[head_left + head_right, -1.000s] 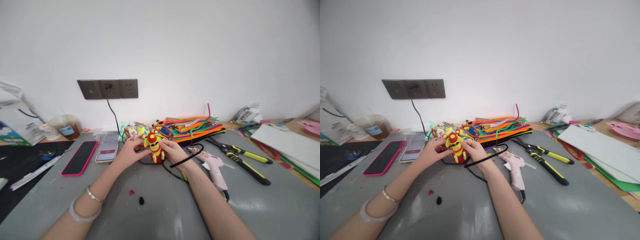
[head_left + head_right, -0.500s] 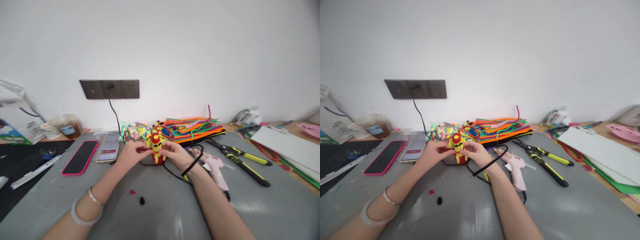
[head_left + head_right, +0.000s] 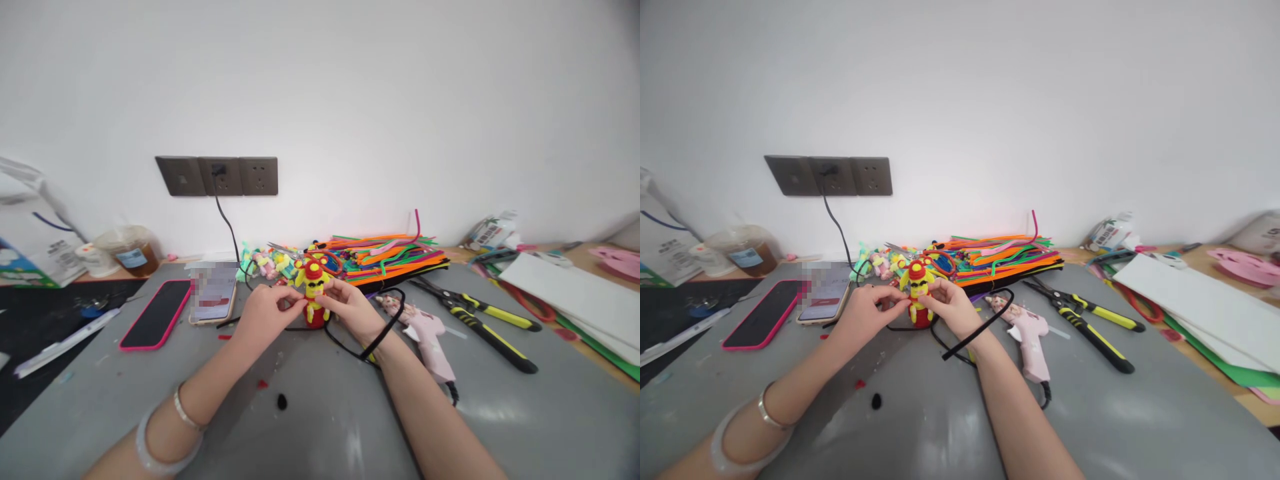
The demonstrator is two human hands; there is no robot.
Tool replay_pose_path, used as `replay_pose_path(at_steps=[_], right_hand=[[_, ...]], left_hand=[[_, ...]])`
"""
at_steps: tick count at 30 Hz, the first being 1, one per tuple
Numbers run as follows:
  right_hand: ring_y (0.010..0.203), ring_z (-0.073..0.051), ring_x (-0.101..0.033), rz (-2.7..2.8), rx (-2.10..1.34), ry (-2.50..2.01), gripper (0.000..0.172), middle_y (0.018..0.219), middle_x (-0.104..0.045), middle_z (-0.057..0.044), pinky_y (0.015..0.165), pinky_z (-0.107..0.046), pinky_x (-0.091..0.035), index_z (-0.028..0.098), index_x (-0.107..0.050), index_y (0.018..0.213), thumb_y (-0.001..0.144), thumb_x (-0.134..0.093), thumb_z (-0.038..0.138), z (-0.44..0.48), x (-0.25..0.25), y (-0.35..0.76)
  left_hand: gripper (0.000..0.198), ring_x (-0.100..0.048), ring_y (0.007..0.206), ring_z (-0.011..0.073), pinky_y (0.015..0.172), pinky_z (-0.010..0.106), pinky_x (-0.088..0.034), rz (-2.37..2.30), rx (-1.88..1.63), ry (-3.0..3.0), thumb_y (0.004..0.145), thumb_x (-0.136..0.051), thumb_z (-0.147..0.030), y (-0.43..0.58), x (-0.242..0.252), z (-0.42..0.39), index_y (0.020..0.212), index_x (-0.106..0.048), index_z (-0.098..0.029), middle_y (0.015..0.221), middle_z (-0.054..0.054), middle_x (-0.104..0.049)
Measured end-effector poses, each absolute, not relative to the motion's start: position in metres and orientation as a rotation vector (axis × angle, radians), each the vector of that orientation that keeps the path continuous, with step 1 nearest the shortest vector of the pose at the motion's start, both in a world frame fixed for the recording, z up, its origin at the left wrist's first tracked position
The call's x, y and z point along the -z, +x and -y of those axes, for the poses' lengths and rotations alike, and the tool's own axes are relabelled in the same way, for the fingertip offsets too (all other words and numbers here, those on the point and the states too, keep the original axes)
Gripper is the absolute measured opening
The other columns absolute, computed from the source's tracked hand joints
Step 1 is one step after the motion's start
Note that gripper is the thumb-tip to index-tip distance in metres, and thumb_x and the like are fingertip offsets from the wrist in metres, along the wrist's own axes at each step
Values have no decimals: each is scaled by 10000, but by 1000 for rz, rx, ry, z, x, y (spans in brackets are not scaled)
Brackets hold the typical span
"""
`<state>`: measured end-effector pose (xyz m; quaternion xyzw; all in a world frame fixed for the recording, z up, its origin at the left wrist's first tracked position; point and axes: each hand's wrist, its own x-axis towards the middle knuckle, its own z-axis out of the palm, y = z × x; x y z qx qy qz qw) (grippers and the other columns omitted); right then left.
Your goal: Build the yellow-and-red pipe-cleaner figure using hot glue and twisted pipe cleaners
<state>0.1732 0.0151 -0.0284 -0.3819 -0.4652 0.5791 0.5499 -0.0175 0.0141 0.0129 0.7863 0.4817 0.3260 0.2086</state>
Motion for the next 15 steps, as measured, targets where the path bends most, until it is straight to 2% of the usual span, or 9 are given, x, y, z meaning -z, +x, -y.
replay_pose_path(at_steps=[4,10,15], right_hand=[[646,-125,-599,1077,-1359,-916,298,726,-697,30,655,-257,-458,219,-672,738,594,-898,349,-15,28,173],[638,-118,-580,1028,-1352,-923,334,700,-678,40,632,-252,-430,213,-672,729,565,-909,382,-19,32,174],[661,-123,-580,1026,-1338,-927,344,724,-686,33,657,-260,-430,215,-679,742,571,-909,405,-20,35,173]], left_hand=[[198,-606,573,144,595,259,-450,-1236,-866,2151,830,-624,-290,-19,-12,-16,857,-790,-185,724,8,-765],[265,-716,807,183,772,271,-532,-1098,-848,2040,868,-550,-281,-23,-6,-24,957,-770,-165,876,31,-794],[264,-719,807,199,736,287,-546,-1148,-873,2026,832,-616,-335,-23,0,-28,961,-774,-167,952,52,-795]])
